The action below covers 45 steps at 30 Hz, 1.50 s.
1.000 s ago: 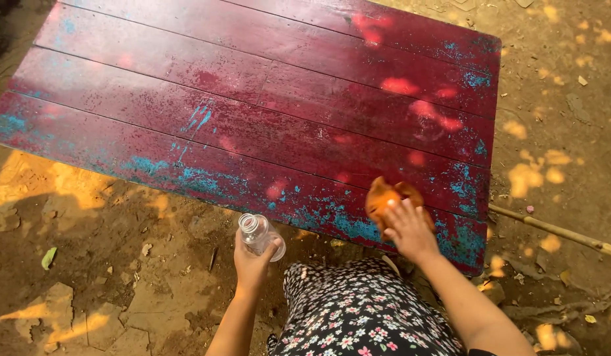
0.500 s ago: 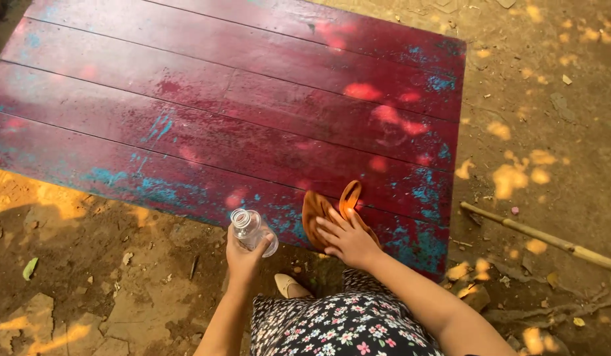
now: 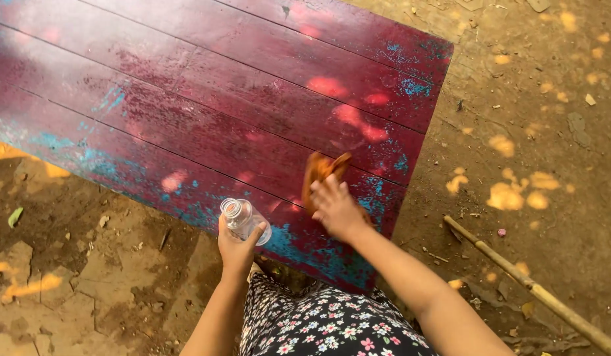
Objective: The person is wiping a purple-painted wooden table with a wet cloth, holding a plastic water bottle in the other hand.
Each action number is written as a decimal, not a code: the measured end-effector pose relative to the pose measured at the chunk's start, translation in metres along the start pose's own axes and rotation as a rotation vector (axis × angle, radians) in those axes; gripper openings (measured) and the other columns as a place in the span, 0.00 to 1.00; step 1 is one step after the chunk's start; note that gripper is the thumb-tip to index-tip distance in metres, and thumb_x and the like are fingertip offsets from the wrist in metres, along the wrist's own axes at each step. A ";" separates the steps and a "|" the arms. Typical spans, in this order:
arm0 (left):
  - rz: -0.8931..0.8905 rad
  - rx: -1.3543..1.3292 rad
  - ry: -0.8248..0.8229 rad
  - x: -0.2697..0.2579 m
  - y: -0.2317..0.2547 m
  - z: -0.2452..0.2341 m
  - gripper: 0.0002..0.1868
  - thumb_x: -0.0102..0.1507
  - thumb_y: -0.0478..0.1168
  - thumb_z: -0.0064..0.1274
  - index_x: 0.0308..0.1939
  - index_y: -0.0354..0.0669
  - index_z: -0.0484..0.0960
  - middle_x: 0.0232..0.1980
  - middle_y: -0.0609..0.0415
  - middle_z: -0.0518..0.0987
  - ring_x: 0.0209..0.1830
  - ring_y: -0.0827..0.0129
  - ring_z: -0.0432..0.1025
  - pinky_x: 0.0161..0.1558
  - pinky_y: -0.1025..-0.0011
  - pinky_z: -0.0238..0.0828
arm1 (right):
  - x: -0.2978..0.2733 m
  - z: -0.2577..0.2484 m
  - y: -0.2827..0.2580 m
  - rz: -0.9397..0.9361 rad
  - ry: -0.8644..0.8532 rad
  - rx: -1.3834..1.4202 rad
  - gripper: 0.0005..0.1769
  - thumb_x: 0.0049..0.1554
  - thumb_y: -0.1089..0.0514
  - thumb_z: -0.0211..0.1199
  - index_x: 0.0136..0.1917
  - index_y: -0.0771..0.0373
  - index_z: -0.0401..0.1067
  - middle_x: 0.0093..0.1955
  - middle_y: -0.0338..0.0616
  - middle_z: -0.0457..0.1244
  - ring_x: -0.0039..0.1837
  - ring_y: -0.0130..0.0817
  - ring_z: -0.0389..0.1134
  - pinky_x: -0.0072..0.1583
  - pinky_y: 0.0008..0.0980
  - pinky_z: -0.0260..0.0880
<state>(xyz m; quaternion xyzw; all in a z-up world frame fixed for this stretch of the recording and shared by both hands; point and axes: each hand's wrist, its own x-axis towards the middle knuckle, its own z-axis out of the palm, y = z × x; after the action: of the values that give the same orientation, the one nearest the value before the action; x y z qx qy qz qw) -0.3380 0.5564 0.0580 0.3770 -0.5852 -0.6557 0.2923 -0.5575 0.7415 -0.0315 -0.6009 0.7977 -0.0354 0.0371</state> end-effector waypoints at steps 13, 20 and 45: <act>-0.039 -0.096 0.210 -0.089 -0.014 0.035 0.35 0.54 0.31 0.68 0.63 0.39 0.69 0.58 0.54 0.77 0.57 0.68 0.74 0.60 0.66 0.71 | -0.042 -0.045 0.127 0.070 -0.230 0.022 0.35 0.65 0.35 0.42 0.79 0.52 0.59 0.86 0.35 0.42 0.87 0.48 0.32 0.81 0.60 0.30; -0.035 -0.062 0.200 -0.092 -0.013 0.038 0.35 0.54 0.31 0.68 0.62 0.39 0.69 0.57 0.53 0.77 0.57 0.68 0.74 0.61 0.67 0.71 | -0.083 -0.018 0.015 -0.226 -0.127 0.123 0.37 0.66 0.37 0.44 0.79 0.61 0.58 0.86 0.46 0.42 0.86 0.54 0.30 0.80 0.57 0.26; 0.008 -0.067 0.248 -0.119 -0.019 0.040 0.34 0.54 0.31 0.68 0.62 0.40 0.70 0.58 0.55 0.76 0.59 0.70 0.72 0.64 0.68 0.67 | -0.111 -0.058 0.012 -0.580 -0.183 0.278 0.32 0.63 0.38 0.52 0.76 0.52 0.65 0.83 0.38 0.49 0.86 0.44 0.37 0.79 0.60 0.33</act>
<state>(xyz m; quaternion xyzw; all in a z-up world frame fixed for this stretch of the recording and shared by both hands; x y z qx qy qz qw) -0.3055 0.6795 0.0590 0.4429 -0.5239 -0.6220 0.3776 -0.5437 0.8523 0.0265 -0.7927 0.5744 -0.0989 0.1787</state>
